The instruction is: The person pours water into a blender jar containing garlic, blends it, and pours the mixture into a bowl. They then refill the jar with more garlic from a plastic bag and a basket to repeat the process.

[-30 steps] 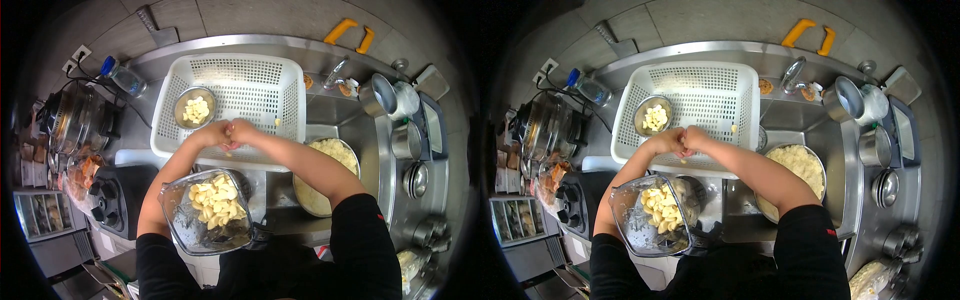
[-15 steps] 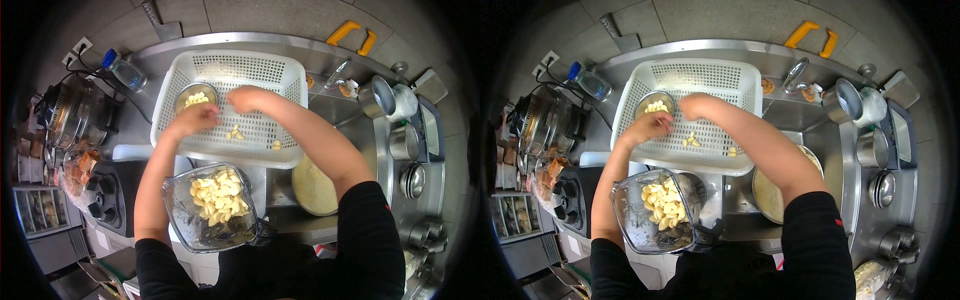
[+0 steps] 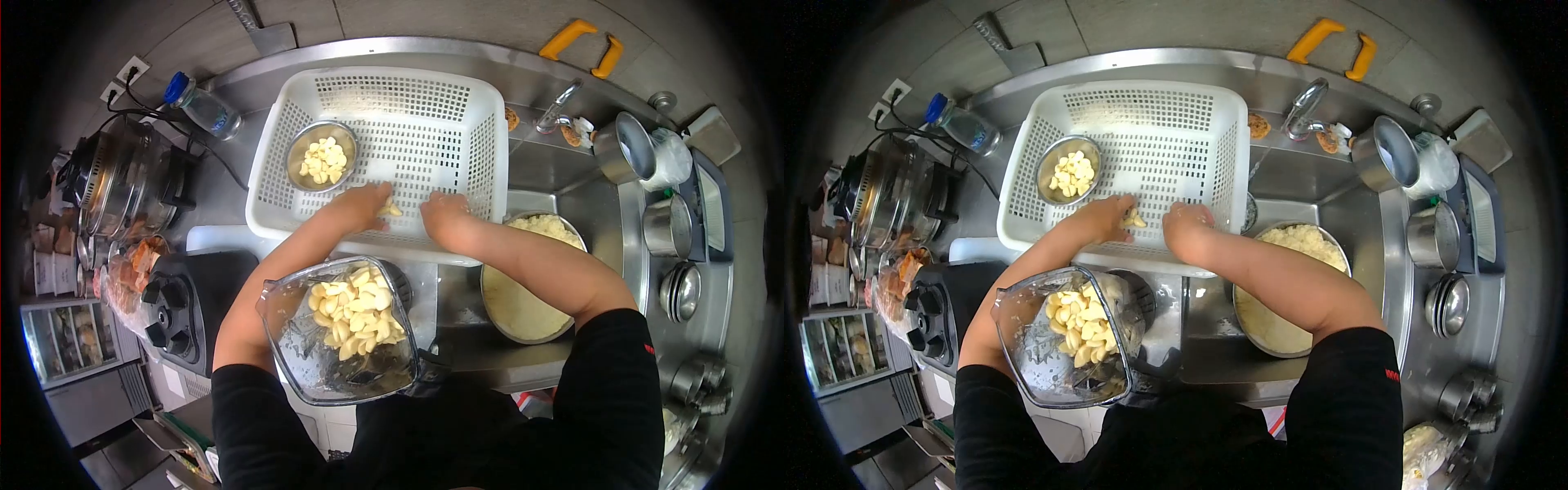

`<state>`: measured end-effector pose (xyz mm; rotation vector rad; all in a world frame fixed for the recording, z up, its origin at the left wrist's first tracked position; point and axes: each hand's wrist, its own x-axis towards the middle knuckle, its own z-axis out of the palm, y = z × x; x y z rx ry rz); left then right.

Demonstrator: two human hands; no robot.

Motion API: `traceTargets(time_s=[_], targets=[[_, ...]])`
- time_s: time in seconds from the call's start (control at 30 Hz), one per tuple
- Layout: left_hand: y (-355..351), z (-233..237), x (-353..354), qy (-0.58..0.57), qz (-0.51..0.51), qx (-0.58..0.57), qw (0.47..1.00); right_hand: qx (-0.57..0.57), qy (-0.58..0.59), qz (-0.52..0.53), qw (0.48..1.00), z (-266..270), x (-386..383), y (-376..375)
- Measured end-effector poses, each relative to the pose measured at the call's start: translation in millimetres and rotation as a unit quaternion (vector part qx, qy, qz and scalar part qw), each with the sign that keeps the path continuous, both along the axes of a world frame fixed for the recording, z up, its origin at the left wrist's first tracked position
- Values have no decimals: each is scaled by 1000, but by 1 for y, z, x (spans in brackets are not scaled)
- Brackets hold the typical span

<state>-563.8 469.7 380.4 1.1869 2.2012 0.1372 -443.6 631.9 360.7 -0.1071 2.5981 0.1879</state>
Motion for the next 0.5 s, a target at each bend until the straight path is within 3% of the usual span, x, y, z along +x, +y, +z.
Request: traceTargets(time_s=[0.07,0.13,0.23,0.27,0.33,0.37,0.4,0.43,0.47,0.5], targets=[[-1,-5,-4,-24,0,17,1000,-56,22,-51,997,-5,2,0],[1,-10,-7,-46,-5,37,998,-214,89,-75,970,-5,0,-2],[0,-16,-9,-77,2,52,996,-273,102,-126,948,-8,-16,-25],[-2,-18,-10,-113,38,67,991,-274,104,-128,947,-10,-23,-30],[-6,-30,-18,-148,75,80,983,-391,129,-169,896,-13,-38,-38],[-9,-41,-25,-226,139,104,958,-391,129,-169,895,-11,-45,-41],[-9,-41,-27,-302,201,128,923,-407,56,-234,881,-1,-52,-42],[-9,-40,-30,-303,201,128,923,-418,-17,-298,858,6,-55,-42],[-8,-39,-33,-331,210,102,914,-416,-16,-298,859,-1,-56,-41],[-6,-33,-34,-359,218,76,904,-505,-26,-341,792,-20,-58,-40]])
